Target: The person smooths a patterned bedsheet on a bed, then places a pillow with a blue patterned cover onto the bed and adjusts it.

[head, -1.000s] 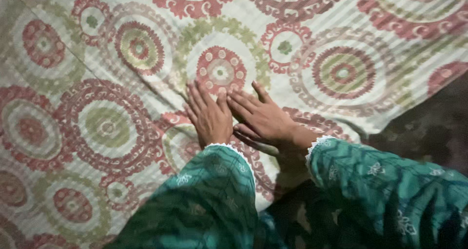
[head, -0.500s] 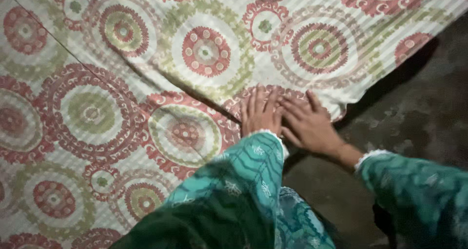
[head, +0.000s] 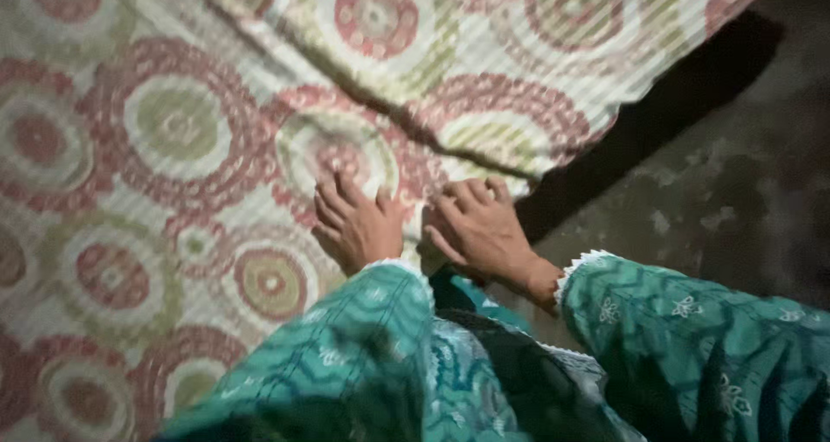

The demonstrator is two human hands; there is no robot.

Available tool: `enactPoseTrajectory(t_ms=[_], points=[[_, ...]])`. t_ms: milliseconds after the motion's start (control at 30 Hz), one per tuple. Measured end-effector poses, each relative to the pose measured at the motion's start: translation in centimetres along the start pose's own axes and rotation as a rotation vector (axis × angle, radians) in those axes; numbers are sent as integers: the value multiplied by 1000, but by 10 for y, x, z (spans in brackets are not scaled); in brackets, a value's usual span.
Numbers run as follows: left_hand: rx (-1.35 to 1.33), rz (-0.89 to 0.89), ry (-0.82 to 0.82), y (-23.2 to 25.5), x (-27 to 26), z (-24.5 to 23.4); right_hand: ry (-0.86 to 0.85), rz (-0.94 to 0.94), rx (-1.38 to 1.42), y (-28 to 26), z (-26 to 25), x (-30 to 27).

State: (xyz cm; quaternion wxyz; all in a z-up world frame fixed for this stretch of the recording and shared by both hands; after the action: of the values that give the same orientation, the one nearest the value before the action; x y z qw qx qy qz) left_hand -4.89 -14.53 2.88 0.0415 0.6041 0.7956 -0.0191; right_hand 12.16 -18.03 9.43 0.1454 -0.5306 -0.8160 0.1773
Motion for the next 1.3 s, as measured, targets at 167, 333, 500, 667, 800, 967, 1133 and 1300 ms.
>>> enactPoseTrajectory(t_ms=[167, 333, 500, 667, 800, 967, 1133, 1300], points=[[9, -166, -191, -15, -10, 13, 1, 88, 111, -10, 5, -22], [-113, -200, -164, -11, 23, 35, 86, 108, 164, -9, 30, -16], [-289, -122, -66, -24, 27, 10, 23, 253, 182, -21, 35, -7], [-265, -64, -342, -52, 26, -4, -55, 227, 145, -30, 27, 1], [-226, -76, -121, -80, 45, -12, -361, 332, -110, -6, 53, 17], [-148, -256, -37, -109, 104, 19, 6, 79, -287, 33, 36, 60], [71, -25, 19, -95, 117, 50, -104, 22, -138, 27, 50, 95], [-14, 76, 103, -112, 108, 36, -280, -150, -45, -34, 125, 132]])
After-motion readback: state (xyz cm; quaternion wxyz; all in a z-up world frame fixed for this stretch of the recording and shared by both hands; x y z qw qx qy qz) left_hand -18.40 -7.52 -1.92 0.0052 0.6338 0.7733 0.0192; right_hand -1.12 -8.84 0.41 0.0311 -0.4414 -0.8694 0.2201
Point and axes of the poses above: each hand's wrist, its own x-axis towards the middle knuckle, its own z-axis out of the palm, y = z × x, the point moved 7 cm from there along x, towards the middle knuckle, and after that the axes turned 6 degrees about x, right-handed, at the moved point
